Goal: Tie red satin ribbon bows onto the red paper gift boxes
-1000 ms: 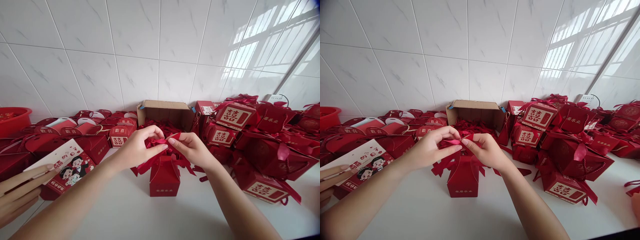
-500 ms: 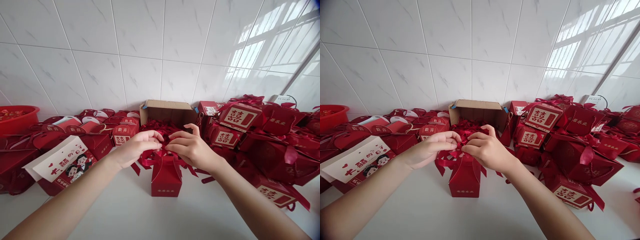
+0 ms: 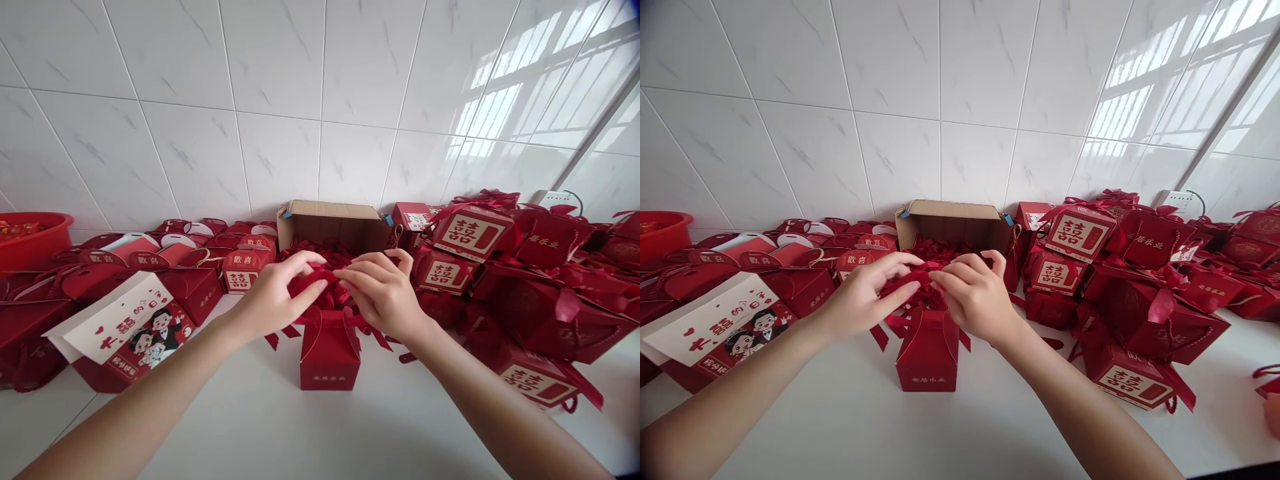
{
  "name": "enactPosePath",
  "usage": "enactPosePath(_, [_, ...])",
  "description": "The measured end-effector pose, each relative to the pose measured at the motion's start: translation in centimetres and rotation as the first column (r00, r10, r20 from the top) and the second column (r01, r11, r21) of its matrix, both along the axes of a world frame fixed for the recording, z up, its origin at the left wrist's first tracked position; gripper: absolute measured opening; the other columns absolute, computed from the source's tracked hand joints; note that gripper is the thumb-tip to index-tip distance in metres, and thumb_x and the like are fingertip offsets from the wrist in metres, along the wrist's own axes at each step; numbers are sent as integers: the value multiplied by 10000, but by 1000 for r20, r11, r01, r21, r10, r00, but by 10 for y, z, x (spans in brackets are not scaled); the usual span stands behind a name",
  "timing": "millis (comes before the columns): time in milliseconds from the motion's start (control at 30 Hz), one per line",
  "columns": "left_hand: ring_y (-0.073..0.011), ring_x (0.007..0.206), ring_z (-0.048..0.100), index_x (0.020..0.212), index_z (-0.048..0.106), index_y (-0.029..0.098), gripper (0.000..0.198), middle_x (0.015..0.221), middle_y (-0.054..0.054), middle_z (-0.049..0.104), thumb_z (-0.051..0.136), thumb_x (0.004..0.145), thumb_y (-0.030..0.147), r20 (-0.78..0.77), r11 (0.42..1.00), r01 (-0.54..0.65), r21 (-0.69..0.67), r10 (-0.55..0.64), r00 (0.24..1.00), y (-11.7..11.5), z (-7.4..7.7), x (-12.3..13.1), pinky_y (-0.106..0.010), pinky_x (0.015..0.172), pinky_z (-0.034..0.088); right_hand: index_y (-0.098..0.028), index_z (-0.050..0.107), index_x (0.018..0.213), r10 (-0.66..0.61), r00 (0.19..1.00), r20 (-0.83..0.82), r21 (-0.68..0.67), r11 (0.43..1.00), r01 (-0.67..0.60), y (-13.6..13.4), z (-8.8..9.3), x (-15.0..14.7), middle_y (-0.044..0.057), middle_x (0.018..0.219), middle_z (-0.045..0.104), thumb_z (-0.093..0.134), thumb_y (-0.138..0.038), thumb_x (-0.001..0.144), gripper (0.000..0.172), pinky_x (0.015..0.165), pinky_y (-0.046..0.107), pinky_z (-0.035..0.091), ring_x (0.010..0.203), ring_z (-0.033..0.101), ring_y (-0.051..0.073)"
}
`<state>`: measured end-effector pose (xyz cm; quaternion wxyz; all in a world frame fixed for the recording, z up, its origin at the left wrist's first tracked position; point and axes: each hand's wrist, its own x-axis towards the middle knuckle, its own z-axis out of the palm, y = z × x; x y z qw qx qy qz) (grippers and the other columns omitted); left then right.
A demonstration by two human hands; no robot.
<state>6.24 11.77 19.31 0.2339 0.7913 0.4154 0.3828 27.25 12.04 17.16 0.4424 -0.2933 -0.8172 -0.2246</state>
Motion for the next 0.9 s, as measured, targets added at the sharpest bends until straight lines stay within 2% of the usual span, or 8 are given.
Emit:
enactPosePath(100, [-114,647,564,1086,594,204,274,814,4,644,539,873,369,-69,921,-194,338,230,971,0,-8,-16,-239,666,446,-187,656,868,-131,972,-195,-128,986,107,-9,-7,11,10,769,704,505,-207,932,165,858,359,294,723,609,131])
enactPosePath(233, [-105,576,501,913,610,200,221,626,49,495,580,832,403,-98,836,-340,430,418,903,-5,-20,-50,-208,596,403,-187,394,544,-328,935,-135,-329,905,270,-24,-20,47,-34,465,445,473,-296,903,383,647,287,339,472,394,102])
enactPosePath(333, [-94,509,440,839,601,217,193,574,70,363,582,799,404,-218,846,-369,384,472,854,-10,-32,-75,-196,550,370,-200,245,543,-490,872,25,-523,737,429,-35,-36,77,-34,444,341,458,-357,865,417,491,265,247,437,296,109])
enactPosePath(500, [-97,460,386,819,625,225,212,556,71,332,576,745,417,-365,897,-391,205,441,820,-8,-65,-104,-203,504,361,-206,354,561,-608,720,334,-698,353,622,-46,-63,107,-6,521,507,432,-372,848,341,471,260,257,465,392,138])
enactPosePath(600, [-114,452,387,839,650,228,213,531,67,332,560,744,396,-432,930,-354,98,360,826,-3,-82,-108,-213,466,351,-217,444,587,-582,688,434,-709,251,659,-46,-75,114,6,583,580,411,-364,860,311,482,271,296,509,473,164])
enactPosePath(700, [-143,508,474,787,653,231,172,555,38,453,521,768,340,-483,962,-260,81,266,834,-1,-85,-101,-232,495,386,-219,573,702,-547,725,419,-698,317,642,-45,-81,113,34,722,650,409,-332,872,261,514,293,367,597,572,195])
enactPosePath(833, [-220,906,591,758,606,217,139,877,-48,644,520,804,316,-367,964,-165,207,233,900,-5,-71,-77,-310,850,445,-176,600,1107,-549,829,109,-590,635,498,-45,-73,96,124,1095,639,454,-387,896,332,676,351,483,907,632,269])
enactPosePath(900, [-232,987,573,849,585,223,122,980,-61,636,541,815,331,-281,976,-169,135,201,938,-8,-65,-61,-331,913,422,-173,592,1106,-449,892,-49,-586,737,338,-44,-65,82,131,1100,630,441,-420,919,345,737,355,498,962,618,264])
